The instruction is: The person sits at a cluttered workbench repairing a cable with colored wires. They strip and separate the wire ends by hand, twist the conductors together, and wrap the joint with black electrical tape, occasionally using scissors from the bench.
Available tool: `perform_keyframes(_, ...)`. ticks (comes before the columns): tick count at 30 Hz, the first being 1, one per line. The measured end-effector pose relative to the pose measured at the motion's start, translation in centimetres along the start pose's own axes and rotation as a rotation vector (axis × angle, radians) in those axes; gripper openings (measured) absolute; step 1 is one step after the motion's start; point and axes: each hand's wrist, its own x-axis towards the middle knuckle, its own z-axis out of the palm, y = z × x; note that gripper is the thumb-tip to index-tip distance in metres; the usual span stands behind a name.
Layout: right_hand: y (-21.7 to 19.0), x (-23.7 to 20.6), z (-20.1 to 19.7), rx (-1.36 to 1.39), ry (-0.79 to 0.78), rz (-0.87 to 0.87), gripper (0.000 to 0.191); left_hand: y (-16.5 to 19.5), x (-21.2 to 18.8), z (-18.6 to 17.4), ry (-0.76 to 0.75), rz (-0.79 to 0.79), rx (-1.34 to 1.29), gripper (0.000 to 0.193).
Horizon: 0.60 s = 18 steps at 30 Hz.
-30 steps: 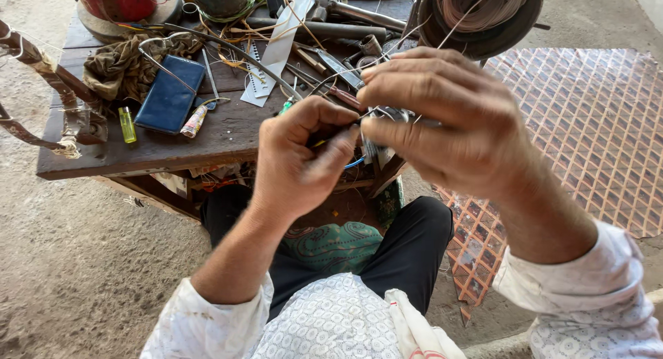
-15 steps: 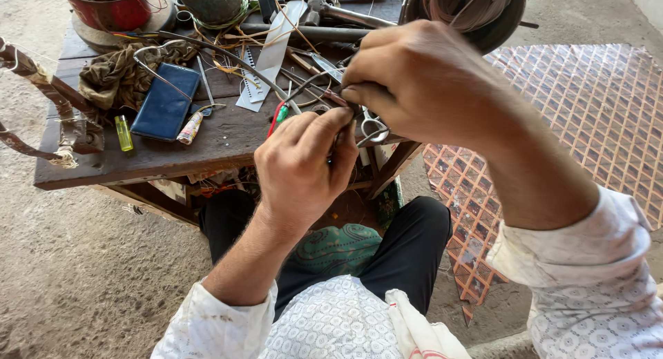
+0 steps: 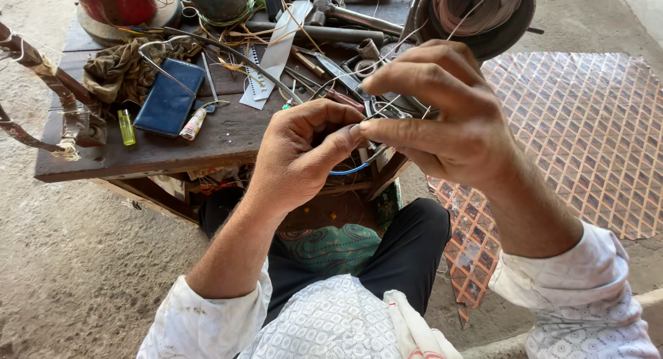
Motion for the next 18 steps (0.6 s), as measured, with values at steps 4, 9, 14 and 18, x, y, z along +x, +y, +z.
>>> perform_keyframes(4,-0.7,0.4,-0.7,0.039,-0.014,0.115,0.016,-0.3,-0.5,0.7,0.139,0.099,0.371,0.011)
perform_keyframes(9,0.5,1.5,-0.2,-0.005,-0.153,0.385,0.011,-0.7,-1.0,2.3,0.269,0.529,1.022,0.017)
perform_keyframes(14,0.9,3.0,0.8,-0.112,-0.295,0.401,0.013,-0.7,-0.5,2.3,0.287,0.718,1.198,0.024)
perform_keyframes(18,0.1,4.1,-0.6,-0.037,-0.397,0.510,0.012,-0.7,-0.5,1.7,0.259,0.671,1.258,0.024)
